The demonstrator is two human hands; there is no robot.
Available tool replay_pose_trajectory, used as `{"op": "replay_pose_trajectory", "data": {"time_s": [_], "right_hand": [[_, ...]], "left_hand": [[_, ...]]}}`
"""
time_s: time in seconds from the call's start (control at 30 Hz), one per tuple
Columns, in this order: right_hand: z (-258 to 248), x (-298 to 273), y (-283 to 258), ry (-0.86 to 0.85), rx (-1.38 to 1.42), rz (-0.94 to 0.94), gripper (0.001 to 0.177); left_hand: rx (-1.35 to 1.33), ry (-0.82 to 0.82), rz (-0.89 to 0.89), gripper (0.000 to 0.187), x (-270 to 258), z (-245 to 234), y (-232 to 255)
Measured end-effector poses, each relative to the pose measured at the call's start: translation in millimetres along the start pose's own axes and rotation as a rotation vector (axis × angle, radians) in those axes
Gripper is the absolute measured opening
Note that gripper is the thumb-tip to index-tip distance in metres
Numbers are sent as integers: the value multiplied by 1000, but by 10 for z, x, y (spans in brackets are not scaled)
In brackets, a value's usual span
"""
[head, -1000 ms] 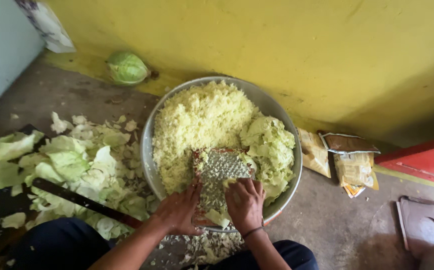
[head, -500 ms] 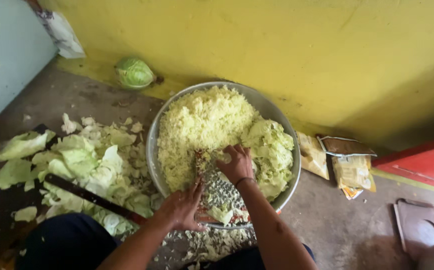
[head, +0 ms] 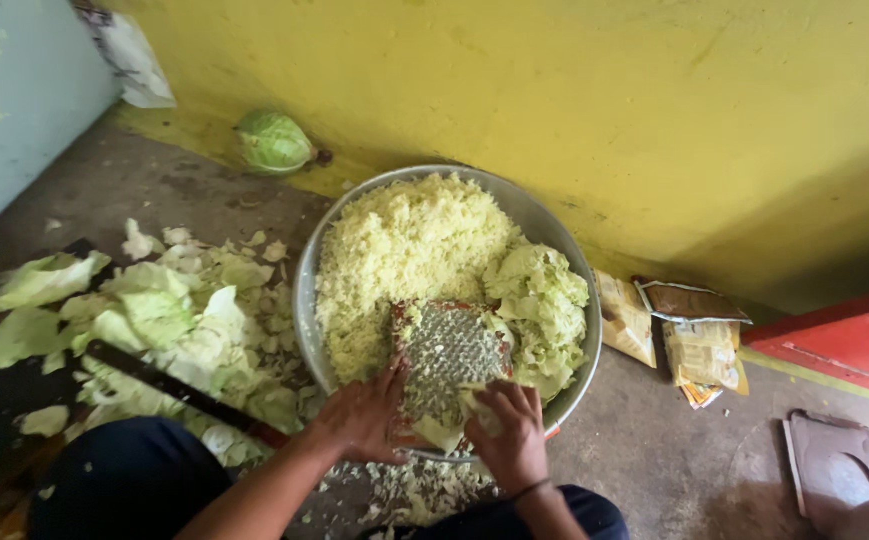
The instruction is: The person grates cabbage using a metal grater over a bowl, occasionally moving pieces by hand.
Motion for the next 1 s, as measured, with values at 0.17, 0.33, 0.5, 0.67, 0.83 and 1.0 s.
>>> {"op": "replay_pose_trajectory", "data": {"time_s": [0.17,0.33,0.5,0.67,0.83,1.0], "right_hand": [[165,207,6,55,-94,96,16],[729,914,439,99,-173,42,12],[599,838,580,57,-74,101,16],[214,195,280,79,-39,-41,12],[310,343,366,131,-219,252,20],[1042,1092,1043,-1,-343,162,26]], "left_hand": [[-21,-21,-18,137,85,99,-59],[51,180,58,136,95,115,-80],[-64,86,27,145,-1,96,-37],[-48,146,22,148,110,144,-29],[41,67,3,140,262,315,-12],[14,320,75,135,107,452,7]]}}
Point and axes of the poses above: each hand's wrist, its own x-axis towards the middle knuckle, its own z-axis out of the palm, y = z × x, the point moved 7 cm from there along x, towards the middle knuckle, and after that the axes turned 12 degrees about x, right-handed, at the moved point
